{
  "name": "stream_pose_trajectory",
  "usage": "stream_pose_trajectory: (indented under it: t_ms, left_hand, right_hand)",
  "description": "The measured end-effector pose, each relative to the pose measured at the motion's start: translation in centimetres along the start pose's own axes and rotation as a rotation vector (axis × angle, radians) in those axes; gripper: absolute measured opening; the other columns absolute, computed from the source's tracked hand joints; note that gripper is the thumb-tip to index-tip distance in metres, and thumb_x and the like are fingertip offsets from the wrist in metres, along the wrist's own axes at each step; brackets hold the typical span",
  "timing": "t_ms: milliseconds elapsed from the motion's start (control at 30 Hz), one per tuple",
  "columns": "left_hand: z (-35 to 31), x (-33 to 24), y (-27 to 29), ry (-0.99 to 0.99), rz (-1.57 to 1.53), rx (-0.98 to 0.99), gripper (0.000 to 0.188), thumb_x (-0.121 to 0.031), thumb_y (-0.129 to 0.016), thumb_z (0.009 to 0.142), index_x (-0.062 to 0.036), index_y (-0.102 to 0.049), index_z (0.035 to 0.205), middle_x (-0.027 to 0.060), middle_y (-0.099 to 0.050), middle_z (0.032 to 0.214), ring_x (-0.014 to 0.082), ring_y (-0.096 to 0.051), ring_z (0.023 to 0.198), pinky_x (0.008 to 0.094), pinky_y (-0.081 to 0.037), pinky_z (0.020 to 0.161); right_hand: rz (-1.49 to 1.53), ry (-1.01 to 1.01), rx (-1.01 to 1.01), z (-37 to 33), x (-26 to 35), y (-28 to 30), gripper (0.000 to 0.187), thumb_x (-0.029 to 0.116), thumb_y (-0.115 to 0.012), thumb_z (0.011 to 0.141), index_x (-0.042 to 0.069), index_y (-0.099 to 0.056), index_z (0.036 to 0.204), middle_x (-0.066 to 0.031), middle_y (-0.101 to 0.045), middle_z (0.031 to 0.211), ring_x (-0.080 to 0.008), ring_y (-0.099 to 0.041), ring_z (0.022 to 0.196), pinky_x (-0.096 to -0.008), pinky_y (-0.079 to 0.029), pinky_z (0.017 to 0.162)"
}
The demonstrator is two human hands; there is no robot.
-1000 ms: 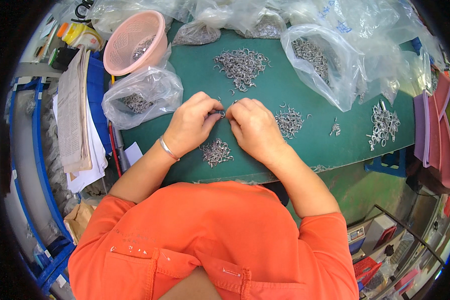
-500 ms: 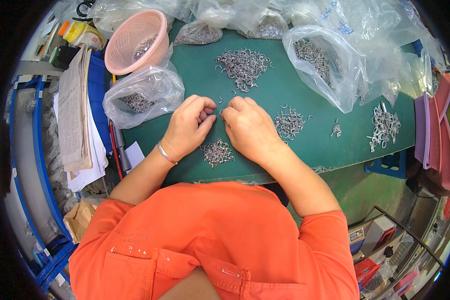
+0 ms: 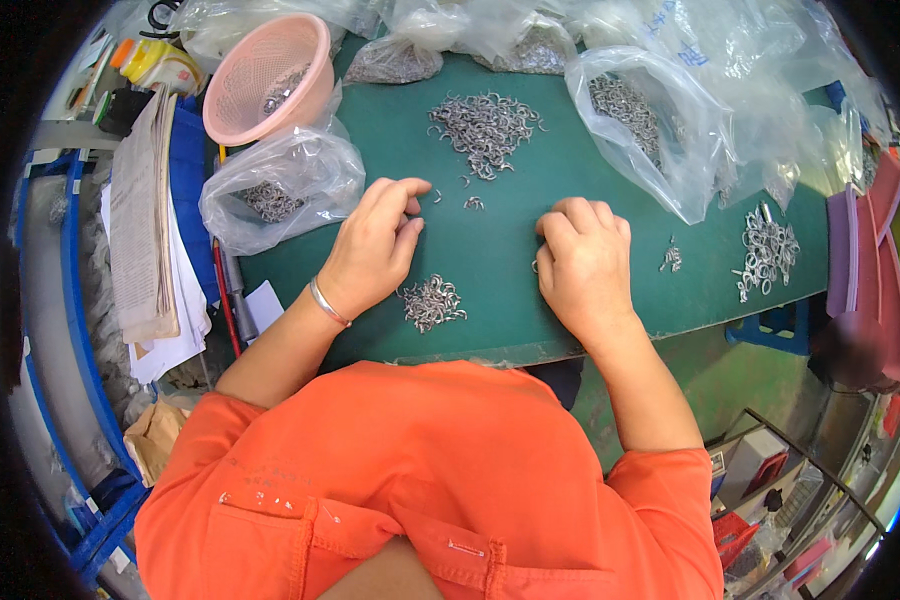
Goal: The person sorts small metal components on a green work surface by hand, moving them into piles and plastic bags.
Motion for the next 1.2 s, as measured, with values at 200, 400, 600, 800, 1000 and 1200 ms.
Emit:
stream_pose_trajectory:
  t_ms: [200,400,600,800,1000,1200]
  left_hand:
    - [1.0,-0.3,-1.0,-0.089,0.116,0.028,0.02,0.002,-0.068,0.083,-0.0021,-0.062,0.102,0.0139,-0.057,0.092,0.0343,-0.061,0.083,0.0388,-0.051,0.072]
    - [0.5,0.1,-0.4,-0.082,0.04,0.004,0.011,0.003,-0.069,0.081,-0.0022,-0.063,0.089,0.0125,-0.057,0.088,0.0304,-0.061,0.076,0.0376,-0.05,0.067]
    - [0.6,0.5,-0.8,-0.068,0.031,0.014,0.012,0.004,-0.069,0.08,-0.0022,-0.063,0.089,0.0118,-0.058,0.087,0.0284,-0.061,0.074,0.0369,-0.05,0.065]
    - [0.5,0.3,-0.5,-0.076,0.028,0.01,0.012,0.003,-0.069,0.081,-0.0024,-0.063,0.089,0.0119,-0.057,0.087,0.0287,-0.061,0.074,0.0368,-0.05,0.066]
    - [0.4,0.4,-0.6,-0.066,0.023,0.01,0.012,0.003,-0.069,0.081,-0.0027,-0.063,0.089,0.0118,-0.057,0.087,0.0283,-0.061,0.073,0.0365,-0.05,0.065]
    - [0.6,0.4,-0.5,-0.071,0.017,0.006,0.012,0.003,-0.069,0.081,-0.0028,-0.063,0.089,0.0114,-0.057,0.087,0.0277,-0.061,0.072,0.0359,-0.049,0.065]
  right_hand:
    - [0.194,0.084,-0.131,3.2,2.4,-2.4,0.018,0.007,-0.071,0.081,0.009,-0.069,0.099,-0.005,-0.062,0.094,-0.027,-0.059,0.087,-0.0399,-0.044,0.076]
    - [0.319,0.051,-0.073,3.3,1.9,-3.8,0.014,0.006,-0.072,0.082,0.006,-0.069,0.095,-0.0073,-0.064,0.094,-0.0293,-0.061,0.088,-0.0411,-0.048,0.079]
    - [0.381,0.003,-0.101,3.0,1.3,-3.3,0.012,0.003,-0.071,0.081,0.004,-0.067,0.092,-0.0109,-0.066,0.089,-0.032,-0.064,0.083,-0.0417,-0.052,0.077]
    - [0.402,-0.011,-0.065,2.8,1.5,-2.9,0.01,0.0,-0.068,0.082,0.004,-0.066,0.091,-0.0127,-0.067,0.087,-0.0336,-0.064,0.084,-0.0424,-0.052,0.075]
    - [0.421,-0.083,-0.143,3.5,0.9,-2.2,0.011,-0.001,-0.067,0.083,0.003,-0.065,0.093,-0.0138,-0.067,0.088,-0.0343,-0.064,0.083,-0.0432,-0.052,0.074]
    - [0.369,0.033,-0.058,4.6,2.3,-3.8,0.02,-0.001,-0.069,0.079,0.004,-0.063,0.098,-0.0131,-0.066,0.089,-0.0339,-0.063,0.087,-0.0428,-0.052,0.078]
Point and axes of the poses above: each hand's wrist, its own z-axis towards the middle knuckle, its own y-axis out of the back of the hand, x = y × z, the point moved 5 cm from there along z, towards the middle knuckle
